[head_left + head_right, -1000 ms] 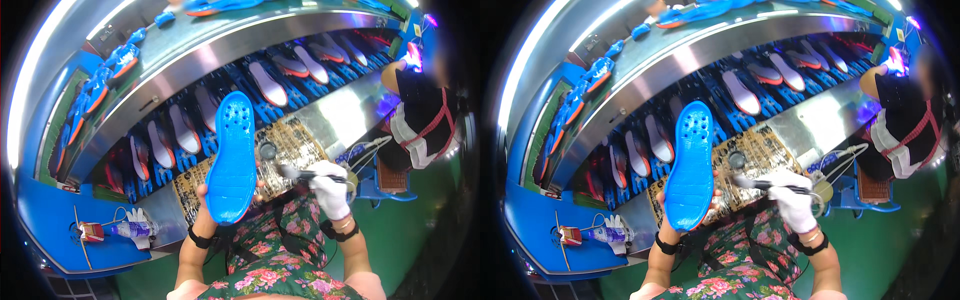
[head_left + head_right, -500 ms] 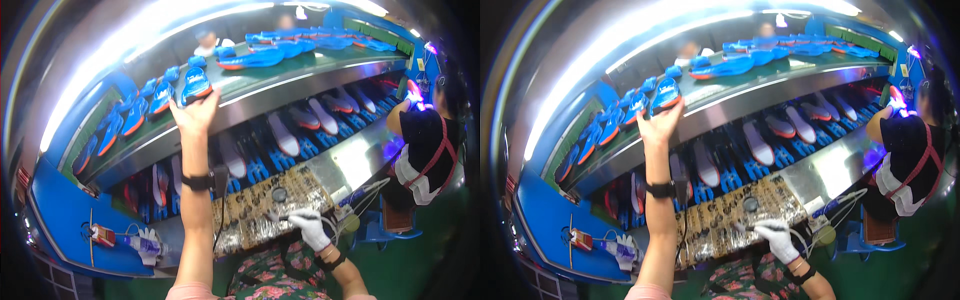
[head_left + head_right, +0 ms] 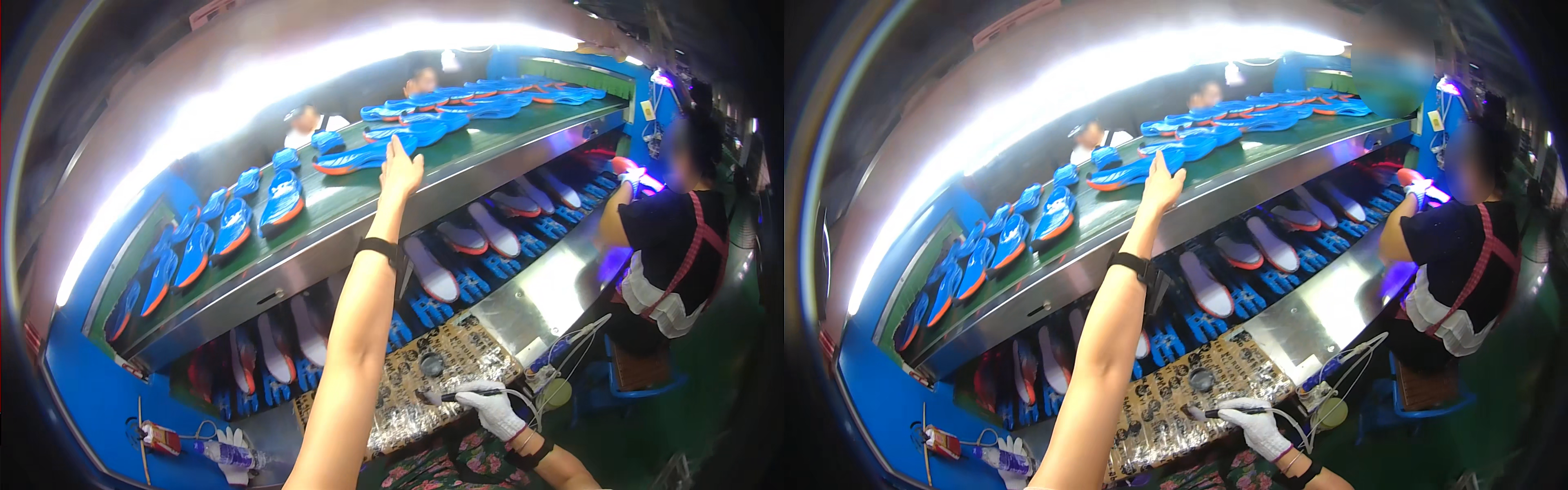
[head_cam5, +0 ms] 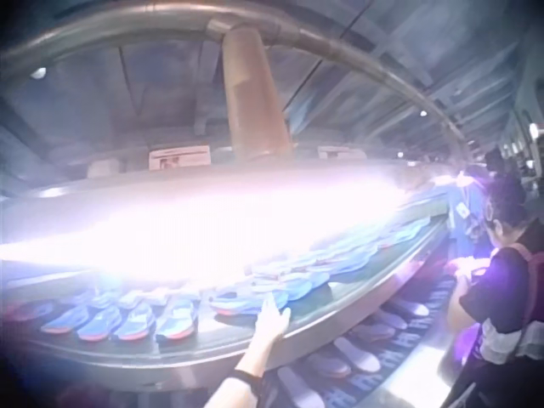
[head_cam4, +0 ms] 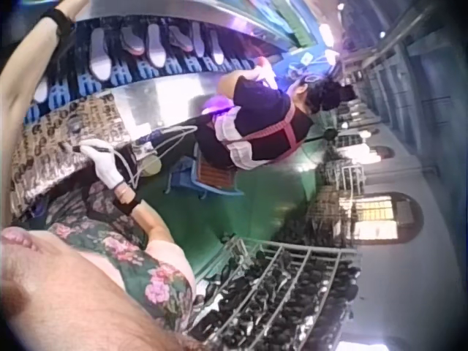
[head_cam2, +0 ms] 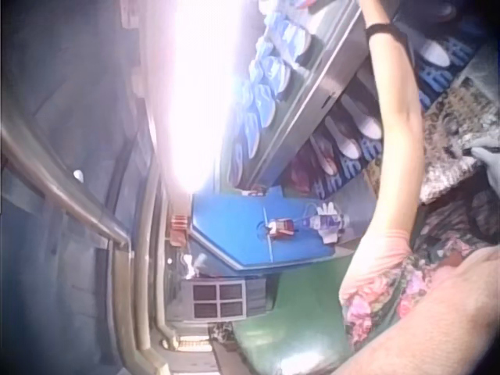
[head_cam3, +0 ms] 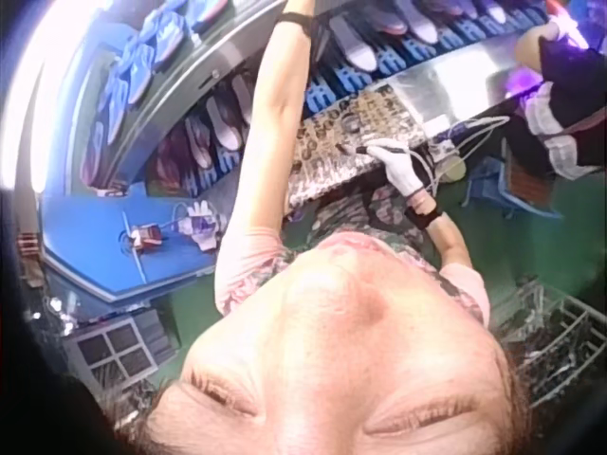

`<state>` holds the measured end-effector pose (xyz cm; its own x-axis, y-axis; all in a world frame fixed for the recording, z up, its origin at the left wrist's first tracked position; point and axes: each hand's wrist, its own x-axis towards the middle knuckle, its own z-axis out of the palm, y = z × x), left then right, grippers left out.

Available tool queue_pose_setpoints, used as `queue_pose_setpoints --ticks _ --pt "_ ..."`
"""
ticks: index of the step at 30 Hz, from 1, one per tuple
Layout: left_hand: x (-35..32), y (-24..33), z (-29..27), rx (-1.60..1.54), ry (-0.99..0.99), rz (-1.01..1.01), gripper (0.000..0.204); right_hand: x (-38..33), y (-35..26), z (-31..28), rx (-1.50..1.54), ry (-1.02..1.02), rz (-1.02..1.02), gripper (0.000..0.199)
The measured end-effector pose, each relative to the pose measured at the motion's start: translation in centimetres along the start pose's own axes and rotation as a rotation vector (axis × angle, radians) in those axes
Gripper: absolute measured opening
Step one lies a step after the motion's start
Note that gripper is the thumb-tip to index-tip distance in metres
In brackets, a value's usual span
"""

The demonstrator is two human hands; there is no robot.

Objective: Apply glue or paint to the edges of shoe soles using a brush.

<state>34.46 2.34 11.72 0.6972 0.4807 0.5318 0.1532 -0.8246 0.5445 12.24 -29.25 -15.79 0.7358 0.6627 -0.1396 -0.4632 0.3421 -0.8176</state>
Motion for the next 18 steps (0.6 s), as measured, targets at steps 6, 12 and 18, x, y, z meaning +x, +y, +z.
queue_pose_setpoints --ticks 6,12,18 --pt "1.3 2.1 3.2 0.37 -0.002 -0.081 0.072 -0.6 2.0 -4.6 -0.011 0.094 -0.029 0.018" --pt "-0.8 -3.6 -2.4 -0.063 0.438 0.008 0.042 -2.1 2.1 -4.7 -0.015 0.055 -0.01 0.017" --pt "-11.7 -3.9 -11.8 -1.254 0.082 0.064 0.023 -2.2 1.5 -5.1 0.011 0.093 -0.044 0.017"
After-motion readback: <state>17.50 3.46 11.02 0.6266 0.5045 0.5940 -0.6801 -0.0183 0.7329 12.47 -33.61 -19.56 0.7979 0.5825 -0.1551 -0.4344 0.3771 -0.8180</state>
